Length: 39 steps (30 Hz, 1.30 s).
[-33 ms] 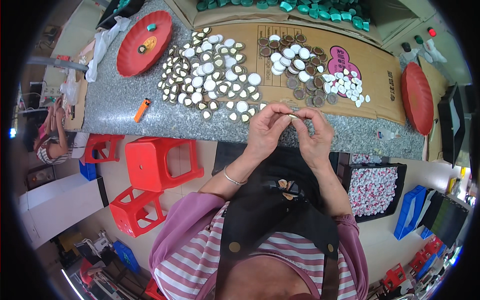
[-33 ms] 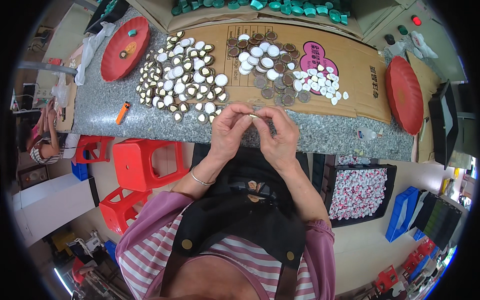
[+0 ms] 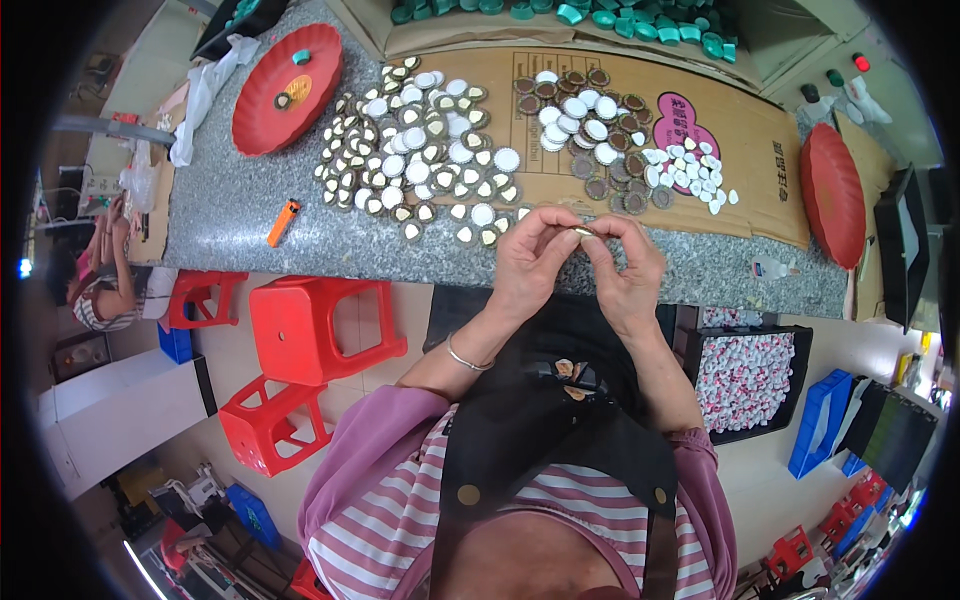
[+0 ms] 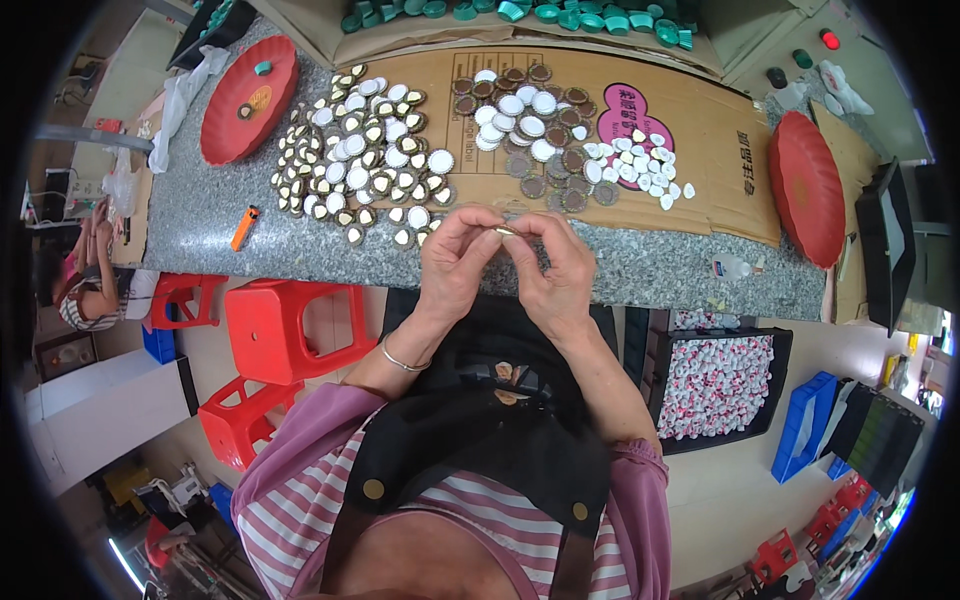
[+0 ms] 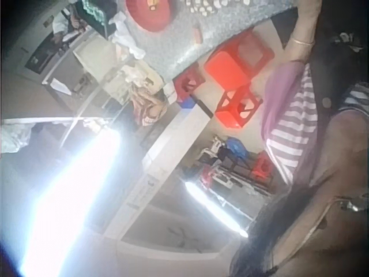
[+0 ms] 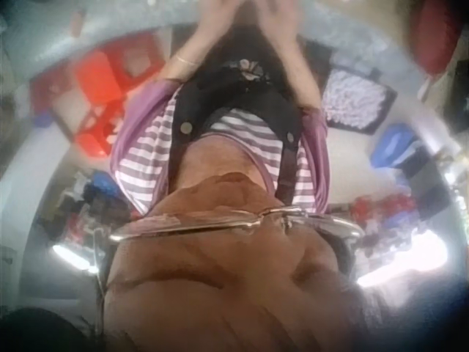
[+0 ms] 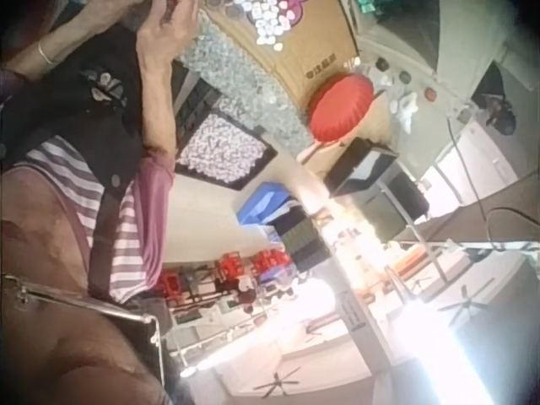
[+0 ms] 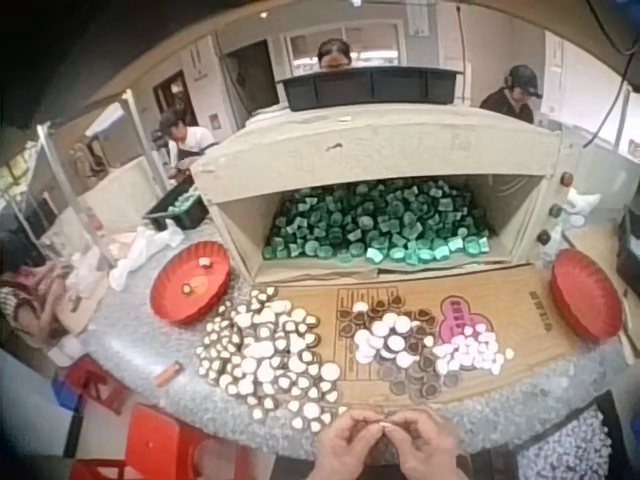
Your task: Applying glue to small metal rings and inserting white plastic components to assemble toy parts.
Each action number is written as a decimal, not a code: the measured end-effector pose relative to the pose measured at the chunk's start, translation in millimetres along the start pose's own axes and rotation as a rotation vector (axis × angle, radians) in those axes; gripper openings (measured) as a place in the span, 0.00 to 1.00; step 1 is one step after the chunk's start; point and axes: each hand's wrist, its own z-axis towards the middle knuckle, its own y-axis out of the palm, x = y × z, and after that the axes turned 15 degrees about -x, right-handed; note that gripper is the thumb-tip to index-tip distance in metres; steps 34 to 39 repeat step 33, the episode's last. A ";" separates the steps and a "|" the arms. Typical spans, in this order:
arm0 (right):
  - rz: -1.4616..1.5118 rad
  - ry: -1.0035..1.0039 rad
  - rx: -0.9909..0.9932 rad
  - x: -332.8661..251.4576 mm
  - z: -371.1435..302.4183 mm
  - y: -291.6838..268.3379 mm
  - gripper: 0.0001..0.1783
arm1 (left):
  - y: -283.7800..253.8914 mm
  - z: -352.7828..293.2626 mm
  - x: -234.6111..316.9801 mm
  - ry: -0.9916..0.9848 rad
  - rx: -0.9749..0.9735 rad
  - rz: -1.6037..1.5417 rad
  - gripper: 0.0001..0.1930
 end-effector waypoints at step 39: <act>-0.024 0.012 -0.025 7.9 -46.5 -32.5 0.10 | 17.7 11.0 31.0 0.048 -0.516 0.749 0.11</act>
